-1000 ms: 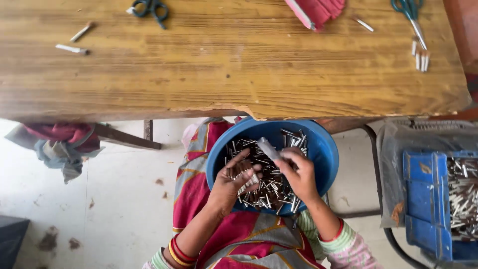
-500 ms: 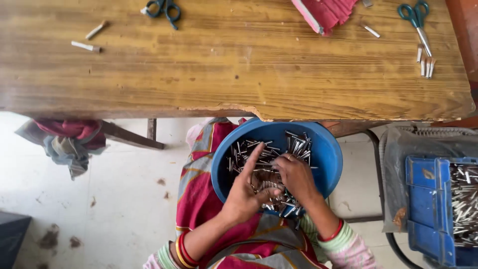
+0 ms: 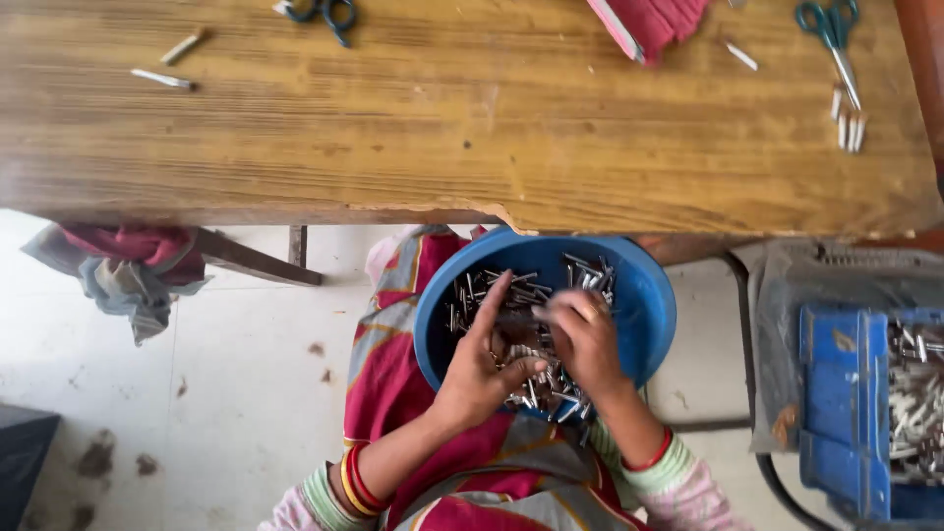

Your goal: Sort and organize small plastic or metal parts into bins.

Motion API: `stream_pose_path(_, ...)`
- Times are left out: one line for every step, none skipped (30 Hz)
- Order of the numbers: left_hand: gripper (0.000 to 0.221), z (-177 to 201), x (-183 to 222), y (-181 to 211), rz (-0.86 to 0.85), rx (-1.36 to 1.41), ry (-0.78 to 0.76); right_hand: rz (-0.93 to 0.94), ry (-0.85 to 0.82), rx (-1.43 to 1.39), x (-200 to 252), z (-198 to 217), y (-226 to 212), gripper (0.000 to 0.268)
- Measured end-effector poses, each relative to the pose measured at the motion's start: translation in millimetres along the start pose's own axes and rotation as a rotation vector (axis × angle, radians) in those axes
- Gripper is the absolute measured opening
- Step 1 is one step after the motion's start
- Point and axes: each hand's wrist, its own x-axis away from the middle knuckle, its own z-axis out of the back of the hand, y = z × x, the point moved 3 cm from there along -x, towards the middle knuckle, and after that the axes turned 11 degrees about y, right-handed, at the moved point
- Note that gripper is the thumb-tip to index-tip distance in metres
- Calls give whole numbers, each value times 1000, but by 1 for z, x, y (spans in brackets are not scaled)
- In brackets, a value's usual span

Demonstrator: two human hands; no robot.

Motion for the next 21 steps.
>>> stream_pose_path(105,-4,-4,5,-32,-18,-57,-47,-113,140,-14,-6,8,18)
stream_pose_path(105,0,-9,1,-39,-29,-76,-50,-91,149,-6,-3,7,18)
stream_pose_path(104,2,-16,-2,-104,-62,-51,-93,-14,-53,-4,0,10,19)
stream_pose_path(104,7,-24,-5,-169,-94,-26,-131,61,-256,0,3,12,19)
stream_pose_path(104,6,-24,-2,-172,-84,1,-121,37,-269,-6,4,11,19)
stream_pose_path(103,6,-24,0,-188,-91,27,21,50,-166,-11,6,9,21)
stream_pose_path(103,7,-19,1,-176,-110,28,131,77,-51,-5,9,0,23)
stream_pose_path(103,4,-6,0,-153,-112,31,110,67,-53,2,7,-1,23)
stream_pose_path(103,-1,-6,5,-115,-80,-9,-45,-53,-22,-2,-1,10,20)
stream_pose_path(103,-6,-6,10,-76,-48,-49,-202,-173,7,-5,-9,21,18)
stream_pose_path(103,-5,-16,8,-90,-50,-65,-195,-156,18,-10,-1,13,18)
stream_pose_path(100,-1,-26,6,-134,-36,-70,-83,-5,-96,-16,9,1,18)
stream_pose_path(96,3,-24,0,-167,-9,-30,32,104,-236,-15,18,-14,19)
stream_pose_path(96,4,-23,1,-169,1,-2,40,81,-253,-19,13,-6,19)
stream_pose_path(93,6,-16,0,-148,-12,-27,30,71,-145,-12,9,-2,21)
stream_pose_path(90,5,-11,-1,-127,-25,-52,21,59,-37,-6,7,2,23)
stream_pose_path(90,2,-11,3,-127,-33,-70,15,76,-27,-2,4,7,23)
stream_pose_path(92,-1,-10,6,-49,-8,-97,-138,18,-68,2,1,15,22)
stream_pose_path(94,-5,-12,12,20,21,-117,-278,-45,-113,1,-5,24,21)
stream_pose_path(94,-3,-20,14,9,16,-128,-271,-31,-109,-2,-2,21,21)
stream_pose_path(97,-2,-21,14,-17,19,-85,-111,59,-181,-3,5,12,22)
